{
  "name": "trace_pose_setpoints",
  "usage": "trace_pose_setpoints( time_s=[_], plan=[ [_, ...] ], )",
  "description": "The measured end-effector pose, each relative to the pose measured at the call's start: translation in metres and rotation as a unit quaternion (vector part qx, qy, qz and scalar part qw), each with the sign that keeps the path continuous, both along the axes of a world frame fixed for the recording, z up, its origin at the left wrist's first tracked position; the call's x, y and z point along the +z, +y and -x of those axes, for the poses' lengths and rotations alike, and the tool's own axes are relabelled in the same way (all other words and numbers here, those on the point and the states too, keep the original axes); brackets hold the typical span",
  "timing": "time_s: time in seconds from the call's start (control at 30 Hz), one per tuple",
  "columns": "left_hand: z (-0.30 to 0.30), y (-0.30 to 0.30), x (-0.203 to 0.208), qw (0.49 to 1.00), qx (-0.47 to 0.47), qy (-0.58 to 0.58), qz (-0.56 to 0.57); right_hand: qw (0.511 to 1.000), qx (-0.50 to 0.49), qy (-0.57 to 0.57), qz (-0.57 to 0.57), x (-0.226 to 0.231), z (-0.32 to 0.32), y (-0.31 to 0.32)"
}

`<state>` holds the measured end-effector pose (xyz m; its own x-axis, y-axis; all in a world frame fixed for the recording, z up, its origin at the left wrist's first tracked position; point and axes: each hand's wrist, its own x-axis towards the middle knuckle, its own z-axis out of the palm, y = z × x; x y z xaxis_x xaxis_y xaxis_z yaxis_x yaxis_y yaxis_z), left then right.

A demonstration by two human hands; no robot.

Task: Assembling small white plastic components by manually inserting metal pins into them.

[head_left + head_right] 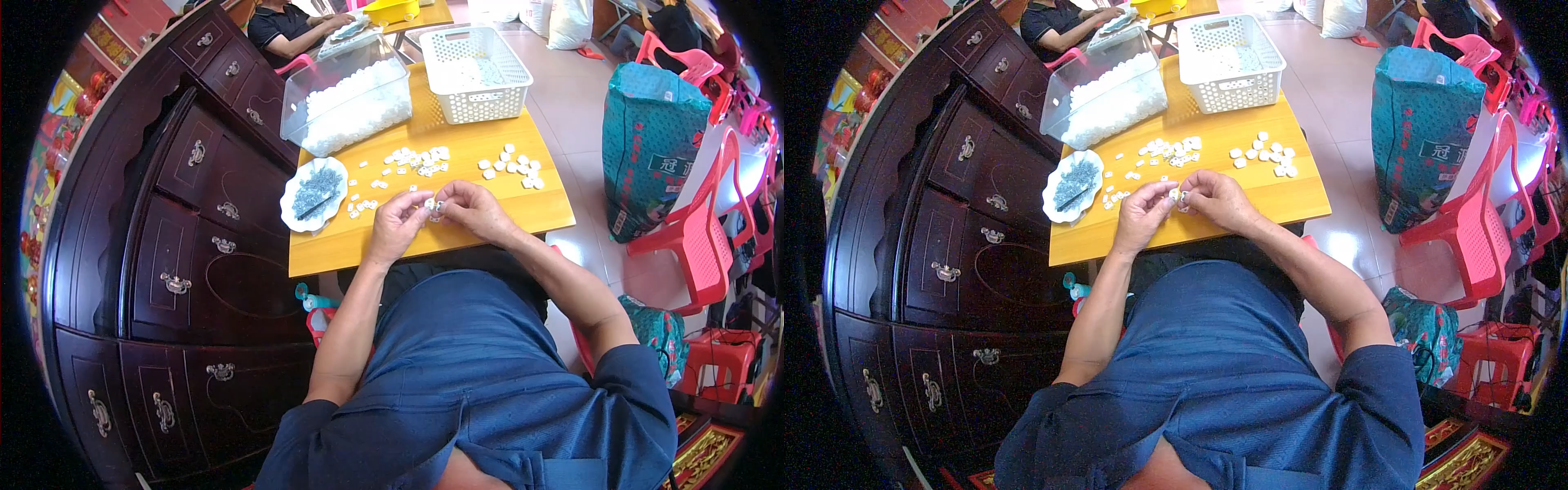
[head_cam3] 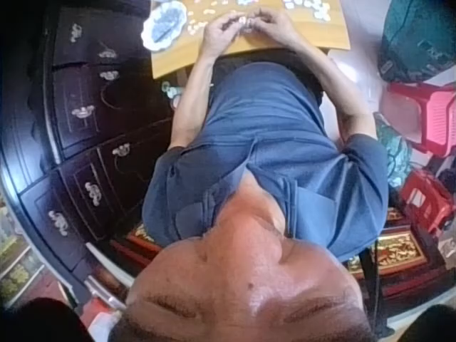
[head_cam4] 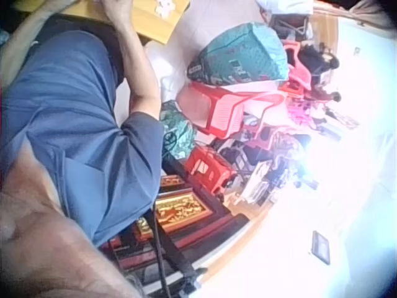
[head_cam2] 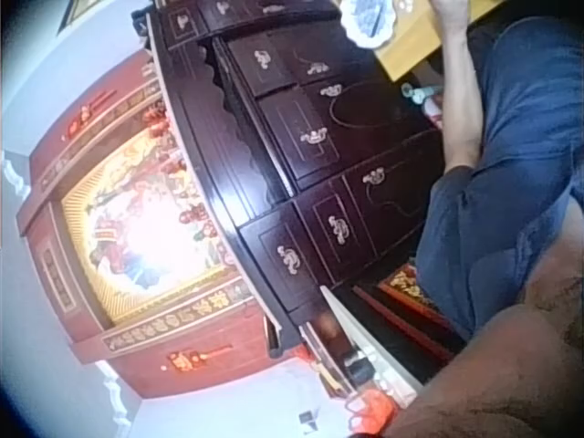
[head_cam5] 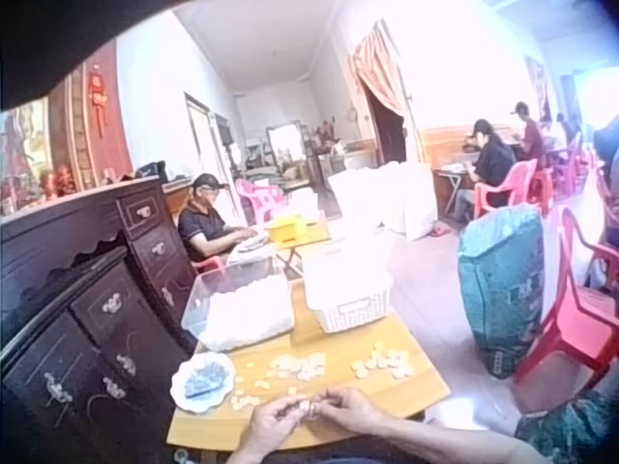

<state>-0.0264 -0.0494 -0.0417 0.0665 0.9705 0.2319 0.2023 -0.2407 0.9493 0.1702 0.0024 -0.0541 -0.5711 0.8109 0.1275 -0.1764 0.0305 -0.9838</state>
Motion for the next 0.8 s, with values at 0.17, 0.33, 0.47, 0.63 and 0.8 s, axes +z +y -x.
trace_pose_setpoints(
  time_s=[0.17,0.33,0.47,0.63,0.8],
  plan=[
    [-0.004,-0.001,0.004,0.999,-0.003,0.016,-0.033,1.000,0.000,-0.007,0.003,0.001,-0.001,-0.002],
    [-0.005,-0.001,0.006,0.998,-0.007,0.043,-0.054,1.000,0.000,-0.015,0.010,0.001,0.000,-0.002],
    [-0.006,-0.002,0.010,0.995,-0.006,0.061,-0.082,1.000,-0.003,0.000,0.030,0.003,0.001,-0.005],
    [-0.007,-0.003,0.014,0.986,0.002,0.108,-0.127,0.999,-0.003,0.010,0.034,0.006,0.001,-0.007],
    [-0.011,-0.004,0.016,0.980,-0.003,0.129,-0.149,0.996,0.004,-0.058,0.064,0.007,-0.002,-0.005]
  ],
)
